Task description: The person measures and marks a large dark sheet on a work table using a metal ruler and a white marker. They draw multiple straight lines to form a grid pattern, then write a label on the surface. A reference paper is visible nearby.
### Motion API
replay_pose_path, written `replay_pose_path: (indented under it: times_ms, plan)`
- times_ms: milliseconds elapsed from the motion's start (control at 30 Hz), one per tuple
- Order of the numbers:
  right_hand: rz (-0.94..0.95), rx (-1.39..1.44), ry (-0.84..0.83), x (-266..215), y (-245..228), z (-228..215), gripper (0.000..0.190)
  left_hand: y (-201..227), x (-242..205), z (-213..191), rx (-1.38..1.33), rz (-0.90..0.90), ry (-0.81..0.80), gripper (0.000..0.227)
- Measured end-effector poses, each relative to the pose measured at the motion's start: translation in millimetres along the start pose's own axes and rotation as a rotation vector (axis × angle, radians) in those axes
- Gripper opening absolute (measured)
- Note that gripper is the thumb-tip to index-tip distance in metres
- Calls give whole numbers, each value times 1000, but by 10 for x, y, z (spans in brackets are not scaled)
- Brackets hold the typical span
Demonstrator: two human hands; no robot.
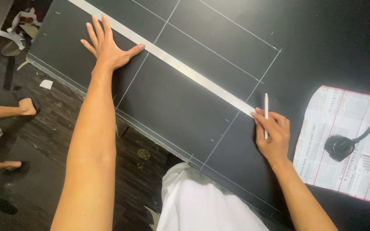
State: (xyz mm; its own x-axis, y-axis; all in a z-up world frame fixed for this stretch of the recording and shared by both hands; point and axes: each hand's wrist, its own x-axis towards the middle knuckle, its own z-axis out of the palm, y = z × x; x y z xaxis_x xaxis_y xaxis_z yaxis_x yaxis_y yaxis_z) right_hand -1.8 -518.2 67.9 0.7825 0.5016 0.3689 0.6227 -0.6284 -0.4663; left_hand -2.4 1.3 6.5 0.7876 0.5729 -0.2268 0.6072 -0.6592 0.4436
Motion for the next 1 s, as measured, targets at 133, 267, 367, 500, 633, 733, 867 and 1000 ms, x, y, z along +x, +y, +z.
replay_pose_path:
  times_ms: [133,267,367,500,633,733,867,1000]
  plan:
    - [11,16,3,-1,29,27,22,8,25,1,17,-4,10,155]
    - [17,14,-2,-6,17,21,21,13,17,-1,16,-2,21,154]
    - [8,2,4,-11,13,14,20,32,17,5,5,-14,15,154]
    - [-6,11,4,-8,38,33,21,27,5,-12,8,-9,23,154]
    - [8,11,6,-6,43,30,21,57,-5,-3,5,-5,30,155]
    - [37,27,0,2,28,31,21,65,-25,-16,20,-9,27,154]
    - [69,53,-6,2,51,28,22,138,52,-51,97,-39,-41,157]
    - [93,66,-25,2,73,25,22,187,111,-121,96,-87,-130,164]
